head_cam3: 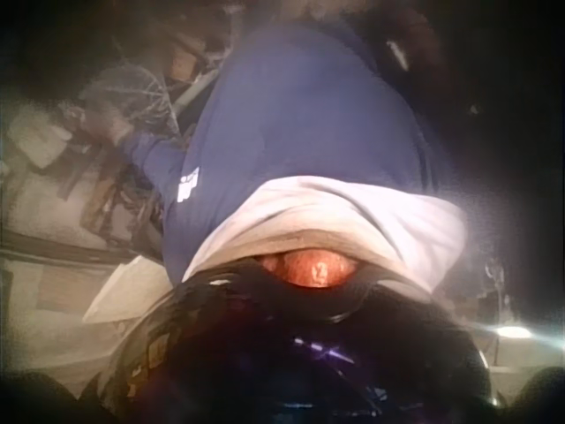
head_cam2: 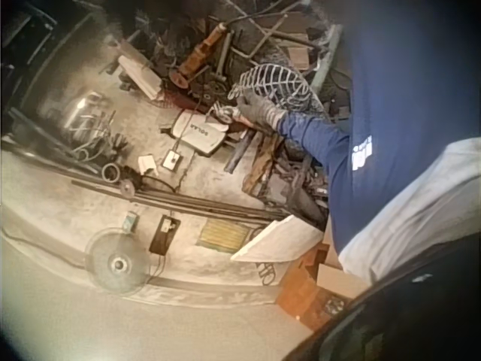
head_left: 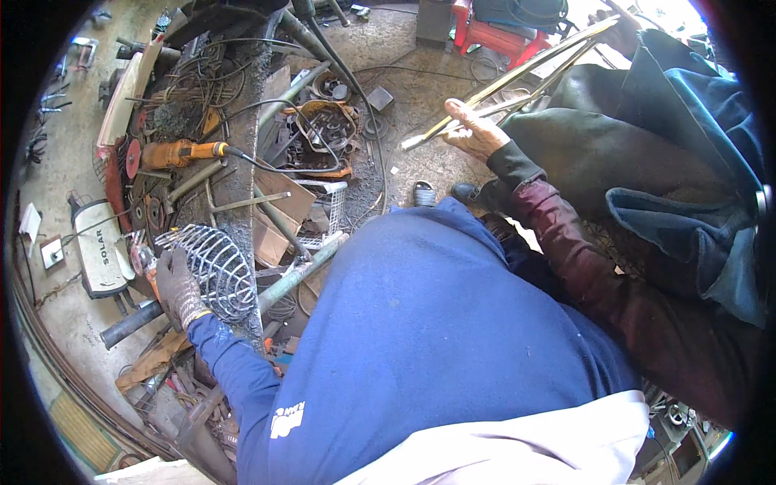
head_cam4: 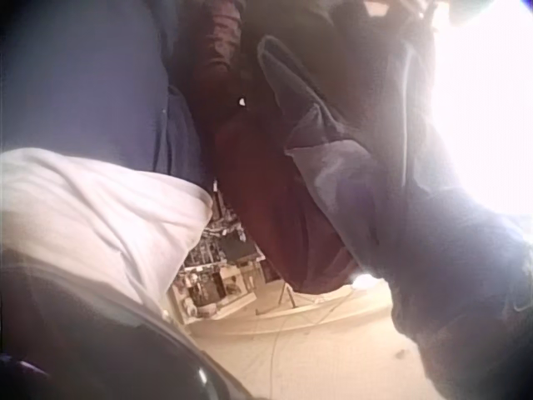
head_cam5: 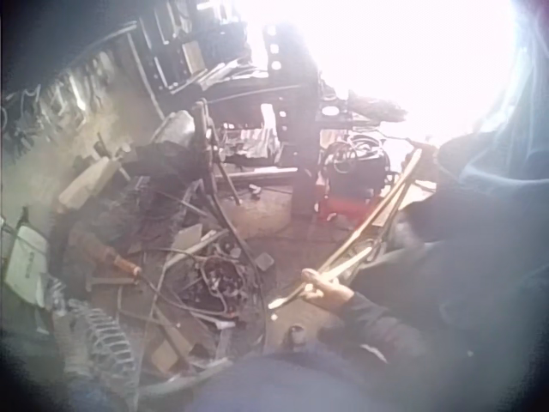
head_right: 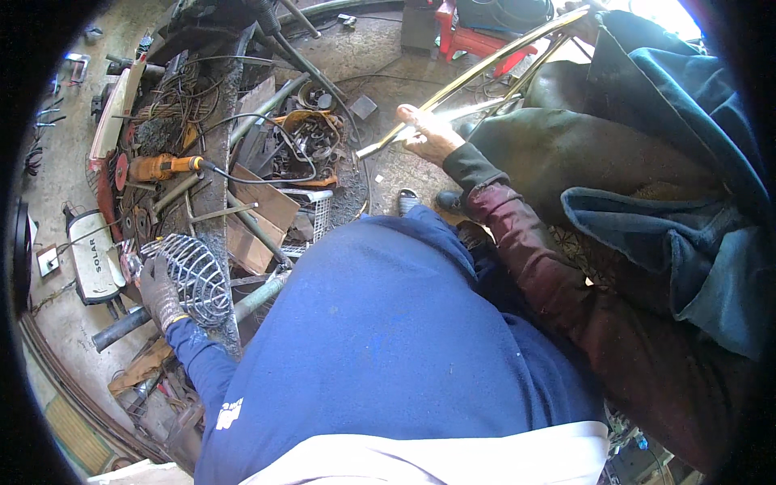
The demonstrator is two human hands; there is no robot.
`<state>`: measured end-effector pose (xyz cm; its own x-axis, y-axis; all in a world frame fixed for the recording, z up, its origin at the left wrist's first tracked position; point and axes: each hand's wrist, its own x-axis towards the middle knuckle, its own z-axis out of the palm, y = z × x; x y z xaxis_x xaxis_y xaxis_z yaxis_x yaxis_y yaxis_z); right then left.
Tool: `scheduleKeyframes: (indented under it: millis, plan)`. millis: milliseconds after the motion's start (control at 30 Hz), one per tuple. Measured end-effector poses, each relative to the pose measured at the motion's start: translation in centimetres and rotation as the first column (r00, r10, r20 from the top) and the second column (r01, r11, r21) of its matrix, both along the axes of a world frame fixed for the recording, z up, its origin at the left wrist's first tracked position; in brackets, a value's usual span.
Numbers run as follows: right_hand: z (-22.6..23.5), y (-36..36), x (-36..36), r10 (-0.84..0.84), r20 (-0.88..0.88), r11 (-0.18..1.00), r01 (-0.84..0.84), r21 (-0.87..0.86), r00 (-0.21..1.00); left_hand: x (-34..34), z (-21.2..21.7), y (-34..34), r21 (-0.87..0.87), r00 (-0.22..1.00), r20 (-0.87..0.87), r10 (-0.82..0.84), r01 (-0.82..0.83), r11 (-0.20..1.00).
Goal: The person welds points on a curved metal grid using a welding rod, then hammers parts of the grid into alignment with a hammer, and finally holds a metal frame provided by another person.
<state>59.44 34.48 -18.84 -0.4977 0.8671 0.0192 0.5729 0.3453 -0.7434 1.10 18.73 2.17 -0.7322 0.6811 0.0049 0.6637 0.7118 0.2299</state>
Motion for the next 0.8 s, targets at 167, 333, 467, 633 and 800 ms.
scheduleKeyframes:
  millis: [167, 333, 467, 633, 800]
  plan:
    - [-0.9, 3.0, -0.6, -0.164, -0.142, 0.983, 0.149, -0.109, 0.976, -0.1, 0.0, 0.3, -0.002, 0.999, -0.038, -0.023, 0.023, 1.0]
    - [-5.7, 4.5, -1.0, -0.072, 0.059, 0.586, -0.006, 0.81, 0.996, -0.4, -0.6, 0.7, -0.019, 0.997, -0.061, -0.049, 0.048, 0.999]
    - [-0.6, 3.0, -3.4, -0.1, -0.304, 0.992, 0.119, 0.043, 0.947, -1.2, -0.1, -0.4, 0.012, 0.998, -0.053, -0.045, 0.046, 0.999]
    - [0.3, 3.3, -3.8, 0.008, -0.221, 0.941, 0.067, 0.331, 0.975, -1.9, -1.5, 0.1, 0.063, 0.996, -0.03, -0.079, 0.081, 0.995]
    - [1.4, 2.6, -3.8, 0.104, -0.243, 0.944, -0.019, 0.329, 0.964, 0.4, 0.7, 0.4, -0.047, 0.998, -0.049, -0.033, 0.031, 0.998]
